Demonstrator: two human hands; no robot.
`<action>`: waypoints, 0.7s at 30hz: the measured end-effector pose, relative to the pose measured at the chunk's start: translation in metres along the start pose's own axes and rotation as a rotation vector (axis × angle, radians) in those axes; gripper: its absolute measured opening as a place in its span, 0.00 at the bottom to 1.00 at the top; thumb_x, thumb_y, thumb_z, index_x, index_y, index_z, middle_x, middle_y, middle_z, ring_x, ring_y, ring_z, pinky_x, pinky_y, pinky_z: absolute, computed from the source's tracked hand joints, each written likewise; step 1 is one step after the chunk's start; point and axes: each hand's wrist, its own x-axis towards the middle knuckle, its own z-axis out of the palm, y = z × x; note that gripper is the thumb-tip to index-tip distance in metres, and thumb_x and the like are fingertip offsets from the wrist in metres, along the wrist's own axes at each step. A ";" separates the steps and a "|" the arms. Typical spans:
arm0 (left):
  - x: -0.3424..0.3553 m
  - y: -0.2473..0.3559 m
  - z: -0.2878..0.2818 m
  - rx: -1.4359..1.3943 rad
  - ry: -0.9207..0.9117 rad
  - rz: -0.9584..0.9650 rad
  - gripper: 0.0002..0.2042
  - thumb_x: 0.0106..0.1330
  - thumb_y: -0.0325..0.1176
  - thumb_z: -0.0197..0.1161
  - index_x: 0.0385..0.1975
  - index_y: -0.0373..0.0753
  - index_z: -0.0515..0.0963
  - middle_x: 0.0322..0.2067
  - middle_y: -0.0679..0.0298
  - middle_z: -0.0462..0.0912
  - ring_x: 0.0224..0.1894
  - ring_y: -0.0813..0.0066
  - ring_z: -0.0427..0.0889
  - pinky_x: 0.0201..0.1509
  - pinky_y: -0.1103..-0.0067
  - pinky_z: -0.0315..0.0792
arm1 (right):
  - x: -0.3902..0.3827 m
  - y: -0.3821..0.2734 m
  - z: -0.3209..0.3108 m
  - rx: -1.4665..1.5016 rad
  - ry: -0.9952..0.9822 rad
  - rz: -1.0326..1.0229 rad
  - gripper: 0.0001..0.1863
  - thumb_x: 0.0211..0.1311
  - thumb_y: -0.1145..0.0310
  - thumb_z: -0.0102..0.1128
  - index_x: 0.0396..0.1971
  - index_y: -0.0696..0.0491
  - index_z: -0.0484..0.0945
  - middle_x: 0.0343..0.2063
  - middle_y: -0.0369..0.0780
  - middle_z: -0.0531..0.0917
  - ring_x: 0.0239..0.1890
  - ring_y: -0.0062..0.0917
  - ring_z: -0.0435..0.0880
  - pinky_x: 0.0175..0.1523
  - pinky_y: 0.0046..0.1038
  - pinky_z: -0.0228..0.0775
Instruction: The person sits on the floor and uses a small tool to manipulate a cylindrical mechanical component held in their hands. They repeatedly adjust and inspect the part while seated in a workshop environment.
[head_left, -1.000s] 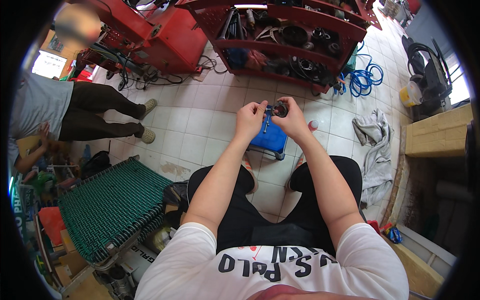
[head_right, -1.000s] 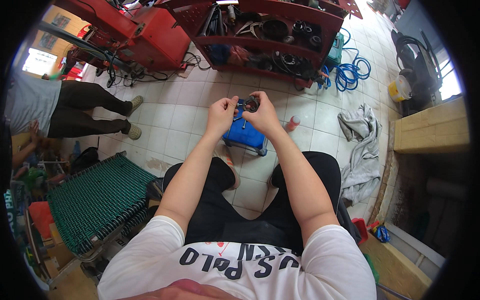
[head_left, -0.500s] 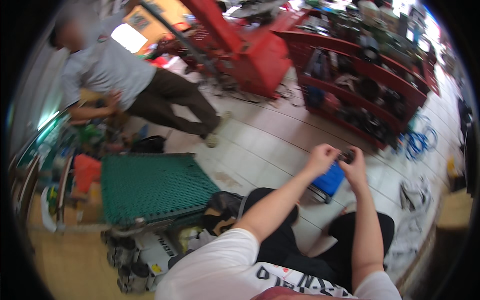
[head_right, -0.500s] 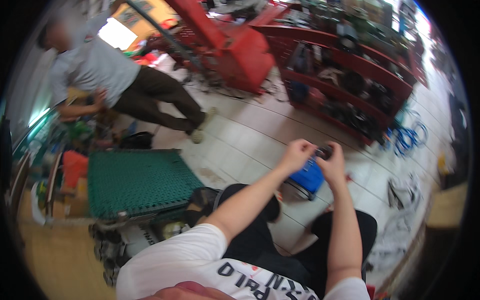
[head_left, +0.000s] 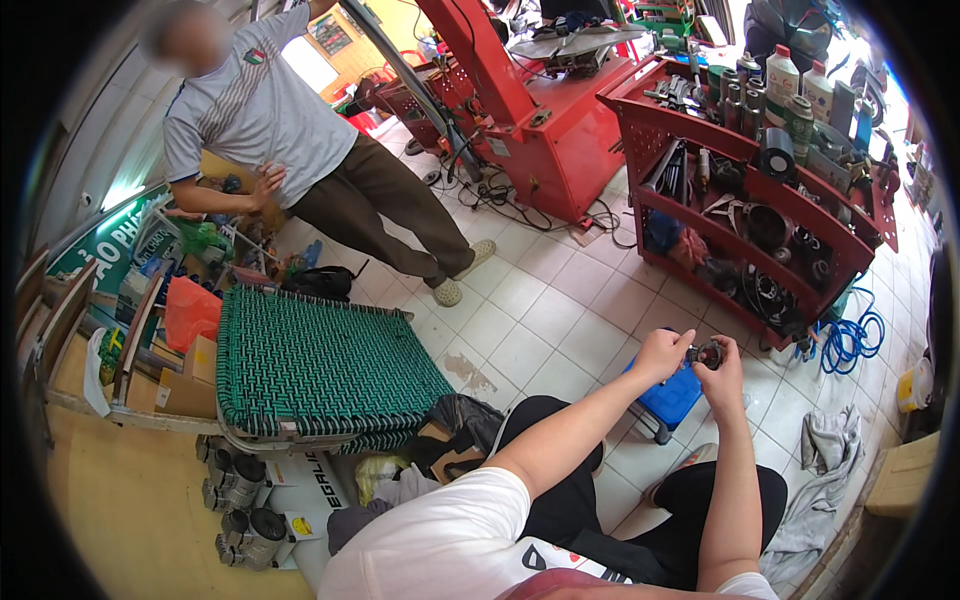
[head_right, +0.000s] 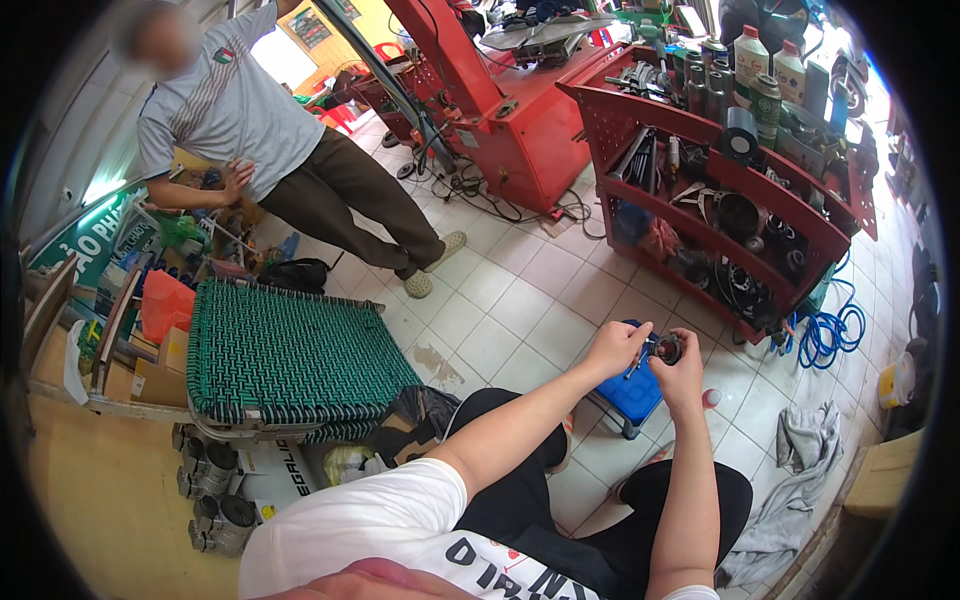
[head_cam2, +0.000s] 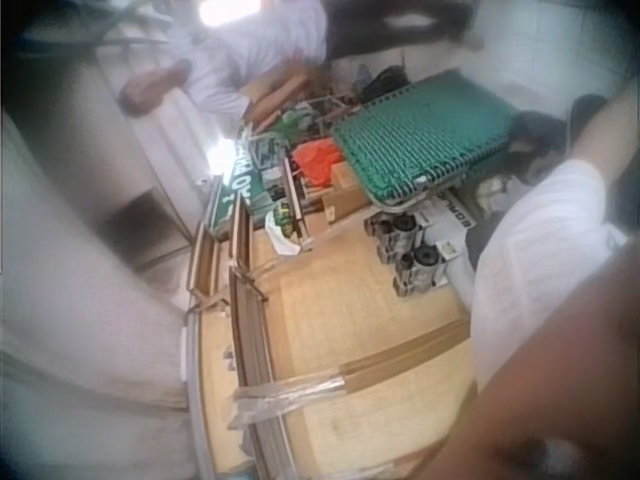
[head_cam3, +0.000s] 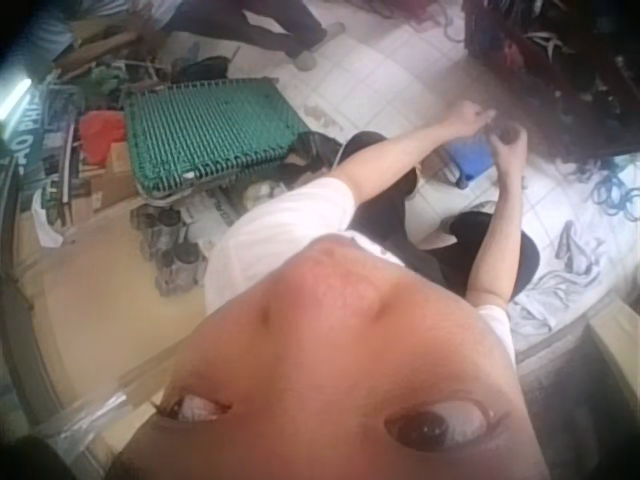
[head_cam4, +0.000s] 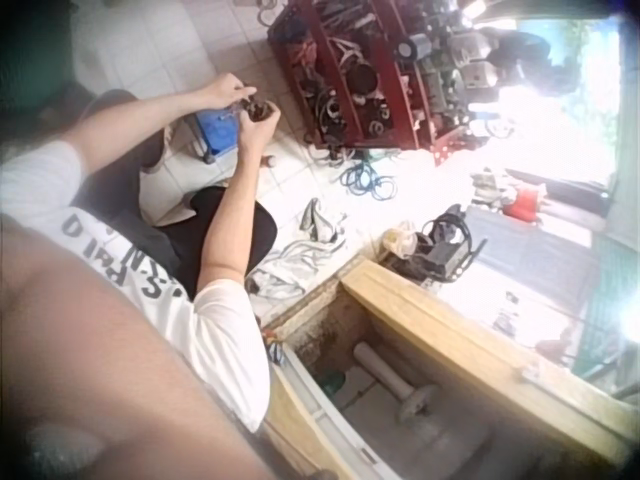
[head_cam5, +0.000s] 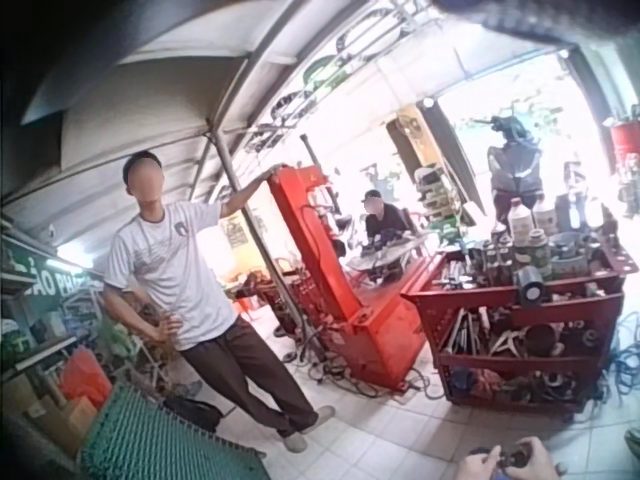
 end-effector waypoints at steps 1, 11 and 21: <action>0.001 -0.002 -0.001 -0.011 -0.004 -0.010 0.28 0.75 0.51 0.56 0.15 0.35 0.77 0.13 0.64 0.77 0.18 0.78 0.78 0.23 0.76 0.71 | 0.000 -0.001 0.001 0.004 -0.005 0.005 0.30 0.48 0.76 0.65 0.55 0.58 0.69 0.41 0.39 0.78 0.45 0.23 0.78 0.55 0.25 0.70; 0.007 -0.015 0.009 -0.179 0.047 0.047 0.18 0.74 0.45 0.60 0.30 0.33 0.79 0.23 0.63 0.82 0.25 0.78 0.81 0.29 0.78 0.74 | 0.001 0.003 0.001 -0.002 0.034 -0.003 0.30 0.47 0.75 0.66 0.54 0.58 0.70 0.42 0.39 0.79 0.45 0.24 0.78 0.54 0.25 0.71; 0.003 -0.002 0.003 -0.225 -0.062 0.015 0.12 0.72 0.38 0.65 0.37 0.33 0.81 0.30 0.66 0.83 0.30 0.83 0.79 0.36 0.82 0.75 | 0.002 0.006 -0.002 0.023 0.063 0.005 0.30 0.47 0.74 0.67 0.54 0.58 0.70 0.39 0.38 0.78 0.43 0.22 0.78 0.51 0.24 0.71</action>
